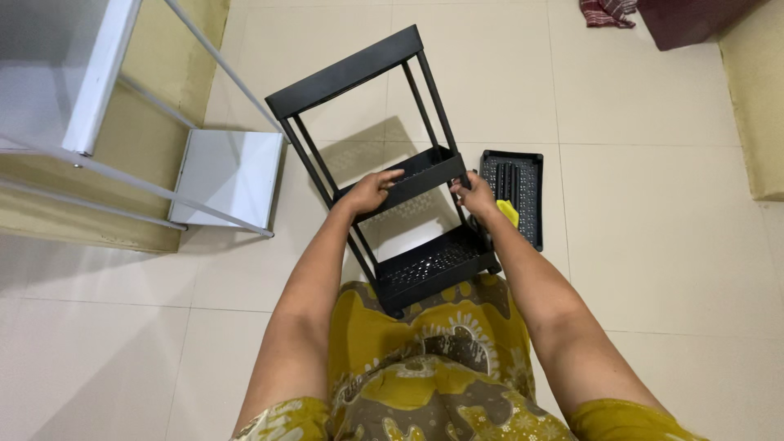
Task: The person assembles a black plastic three-tiered stand by inserting four vertical poles into the bottom tray and then stacking two additional trays on top, securing them in place.
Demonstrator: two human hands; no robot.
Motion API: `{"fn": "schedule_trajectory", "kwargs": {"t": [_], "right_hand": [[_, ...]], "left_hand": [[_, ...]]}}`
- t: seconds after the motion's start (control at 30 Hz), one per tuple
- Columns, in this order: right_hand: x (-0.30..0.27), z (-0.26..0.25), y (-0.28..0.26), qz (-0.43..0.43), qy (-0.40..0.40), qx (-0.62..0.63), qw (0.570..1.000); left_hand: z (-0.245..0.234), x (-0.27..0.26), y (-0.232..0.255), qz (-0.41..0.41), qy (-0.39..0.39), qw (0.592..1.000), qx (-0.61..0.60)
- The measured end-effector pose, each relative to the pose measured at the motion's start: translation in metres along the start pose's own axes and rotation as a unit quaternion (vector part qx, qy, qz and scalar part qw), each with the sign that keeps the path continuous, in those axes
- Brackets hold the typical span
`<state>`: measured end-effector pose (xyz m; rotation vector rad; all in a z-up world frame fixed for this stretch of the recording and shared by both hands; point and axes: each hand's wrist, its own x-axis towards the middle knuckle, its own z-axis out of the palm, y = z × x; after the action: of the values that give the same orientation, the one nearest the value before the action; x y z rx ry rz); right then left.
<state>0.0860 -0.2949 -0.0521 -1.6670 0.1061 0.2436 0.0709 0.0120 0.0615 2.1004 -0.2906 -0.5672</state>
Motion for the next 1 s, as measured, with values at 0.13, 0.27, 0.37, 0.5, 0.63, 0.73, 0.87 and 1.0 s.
{"fn": "schedule_trajectory", "kwargs": {"t": [0.13, 0.27, 0.37, 0.5, 0.63, 0.73, 0.87, 1.0], "right_hand": [[0.0, -0.01, -0.031, -0.006, -0.015, 0.003, 1.0], [-0.006, -0.022, -0.075, 0.013, -0.016, 0.001, 1.0], [-0.016, -0.03, -0.105, 0.042, -0.02, 0.016, 0.999], [-0.037, -0.041, -0.13, 0.055, -0.025, 0.043, 0.997], [-0.051, -0.046, -0.143, 0.049, -0.024, 0.079, 0.995], [-0.056, -0.05, -0.147, 0.041, -0.018, 0.107, 0.993], [-0.059, -0.052, -0.147, 0.003, -0.014, 0.146, 0.989], [-0.064, -0.048, -0.146, -0.031, -0.014, 0.189, 0.981]], "left_hand": [[-0.02, 0.003, 0.009, -0.052, 0.005, 0.997, -0.049], [-0.038, 0.002, 0.031, -0.007, 0.031, 0.995, -0.098], [-0.049, 0.0, 0.047, 0.042, 0.047, 0.989, -0.137], [-0.052, 0.001, 0.066, 0.099, 0.046, 0.981, -0.159], [-0.053, -0.002, 0.09, 0.121, 0.046, 0.981, -0.144], [-0.056, -0.01, 0.108, 0.133, 0.047, 0.982, -0.129], [-0.058, -0.025, 0.132, 0.132, 0.057, 0.985, -0.091], [-0.059, -0.04, 0.148, 0.143, 0.08, 0.985, -0.062]]}}
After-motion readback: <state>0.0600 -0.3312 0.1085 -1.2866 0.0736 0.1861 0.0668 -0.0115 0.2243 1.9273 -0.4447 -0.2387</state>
